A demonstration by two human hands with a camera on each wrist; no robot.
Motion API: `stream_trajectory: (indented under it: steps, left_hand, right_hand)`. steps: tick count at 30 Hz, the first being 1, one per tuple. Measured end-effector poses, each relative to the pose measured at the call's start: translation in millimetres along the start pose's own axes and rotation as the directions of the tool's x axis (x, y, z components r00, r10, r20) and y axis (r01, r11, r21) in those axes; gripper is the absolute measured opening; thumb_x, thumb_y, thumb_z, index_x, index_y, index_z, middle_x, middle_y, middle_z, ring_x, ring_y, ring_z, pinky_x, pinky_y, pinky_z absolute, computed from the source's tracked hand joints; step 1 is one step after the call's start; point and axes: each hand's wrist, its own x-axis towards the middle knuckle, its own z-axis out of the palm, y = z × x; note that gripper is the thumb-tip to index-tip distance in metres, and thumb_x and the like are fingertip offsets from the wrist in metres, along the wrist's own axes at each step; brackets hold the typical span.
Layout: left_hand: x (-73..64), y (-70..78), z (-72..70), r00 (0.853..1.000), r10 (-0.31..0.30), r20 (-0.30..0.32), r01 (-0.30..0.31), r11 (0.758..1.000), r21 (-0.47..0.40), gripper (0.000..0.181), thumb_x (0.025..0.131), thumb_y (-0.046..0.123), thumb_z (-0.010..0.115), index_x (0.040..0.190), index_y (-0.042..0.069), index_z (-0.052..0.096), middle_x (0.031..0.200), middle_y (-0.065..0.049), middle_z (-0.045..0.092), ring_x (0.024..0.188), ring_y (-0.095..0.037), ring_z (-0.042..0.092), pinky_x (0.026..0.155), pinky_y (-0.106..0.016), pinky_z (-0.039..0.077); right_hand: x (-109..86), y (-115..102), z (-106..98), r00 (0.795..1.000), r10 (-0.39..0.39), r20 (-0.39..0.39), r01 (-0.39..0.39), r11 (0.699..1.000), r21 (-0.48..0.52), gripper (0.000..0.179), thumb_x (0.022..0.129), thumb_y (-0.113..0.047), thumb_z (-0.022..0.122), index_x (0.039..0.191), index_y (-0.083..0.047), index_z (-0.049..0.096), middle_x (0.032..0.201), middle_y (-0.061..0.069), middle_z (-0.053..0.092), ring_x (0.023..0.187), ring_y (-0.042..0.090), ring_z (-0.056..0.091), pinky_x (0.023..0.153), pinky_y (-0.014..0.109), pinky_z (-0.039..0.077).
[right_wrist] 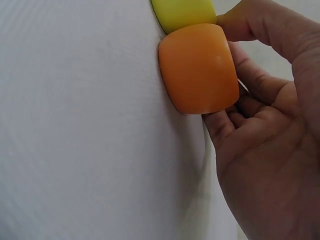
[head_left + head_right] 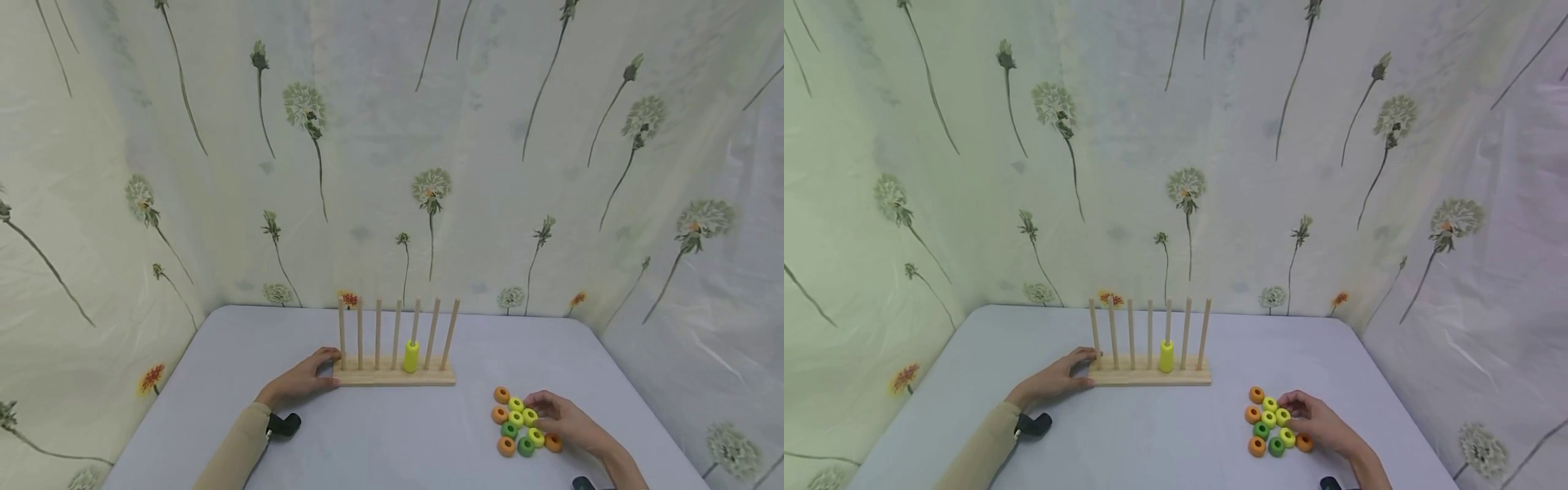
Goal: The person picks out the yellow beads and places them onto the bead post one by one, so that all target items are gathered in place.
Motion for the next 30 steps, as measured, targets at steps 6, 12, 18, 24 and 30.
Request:
stream_trajectory:
  steps: [6, 12, 18, 24, 30]
  left_hand:
    - [0.7, -0.8, 0.5, 1.0, 0.004, 0.006, -0.004, 1.0, 0.014, 0.065, 0.089, 0.034, 0.069, 0.143, 0.008, 0.044, 0.153, -0.012, 0.031, 0.144, -0.037, 0.025, 0.114, -0.059, 0.023]
    - [1.7, -1.5, 0.7, 1.0, -0.004, -0.001, 0.004, 1.0, 0.018, 0.064, 0.089, 0.034, 0.069, 0.143, 0.01, 0.045, 0.153, -0.011, 0.032, 0.144, -0.036, 0.025, 0.114, -0.058, 0.023]
    - [0.1, 0.5, 1.2, 1.0, 0.001, 0.002, -0.001, 1.0, 0.016, 0.065, 0.089, 0.033, 0.07, 0.143, 0.008, 0.044, 0.153, -0.012, 0.032, 0.144, -0.038, 0.025, 0.114, -0.059, 0.023]
    - [-1.2, 3.2, 1.2, 1.0, 0.006, 0.001, -0.006, 1.0, 0.022, 0.064, 0.089, 0.033, 0.07, 0.143, 0.009, 0.044, 0.153, -0.012, 0.032, 0.144, -0.038, 0.025, 0.114, -0.059, 0.022]
    - [-1.6, 4.2, 0.3, 1.0, 0.005, -0.002, -0.004, 1.0, 0.028, 0.064, 0.089, 0.033, 0.069, 0.143, 0.009, 0.045, 0.153, -0.012, 0.031, 0.144, -0.038, 0.025, 0.114, -0.06, 0.023]
  right_hand:
    - [0.0, 0.8, -0.5, 1.0, 0.01, 0.007, -0.01, 1.0, 0.007, 0.045, 0.081, -0.009, 0.07, 0.121, 0.003, 0.052, 0.114, 0.01, 0.059, 0.099, 0.02, 0.057, 0.079, 0.029, 0.051]
    - [1.4, 3.2, -1.5, 1.0, -0.007, 0.022, 0.007, 1.0, 0.004, 0.044, 0.082, -0.011, 0.069, 0.12, 0.003, 0.052, 0.113, 0.01, 0.059, 0.099, 0.02, 0.057, 0.078, 0.027, 0.051]
    - [1.9, 5.5, -1.9, 1.0, -0.008, 0.021, 0.008, 1.0, -0.001, 0.044, 0.083, -0.015, 0.071, 0.119, 0.003, 0.054, 0.112, 0.01, 0.059, 0.098, 0.02, 0.057, 0.078, 0.028, 0.051]
    - [1.6, 4.1, -0.8, 1.0, 0.011, -0.009, -0.012, 1.0, -0.01, 0.043, 0.082, -0.015, 0.072, 0.118, 0.002, 0.055, 0.111, 0.009, 0.06, 0.098, 0.019, 0.058, 0.081, 0.031, 0.051]
    - [0.8, -0.2, -1.0, 0.998, 0.027, -0.059, -0.029, 0.999, -0.032, 0.043, 0.082, -0.018, 0.074, 0.117, 0.0, 0.057, 0.11, 0.007, 0.062, 0.095, 0.017, 0.059, 0.083, 0.033, 0.051]
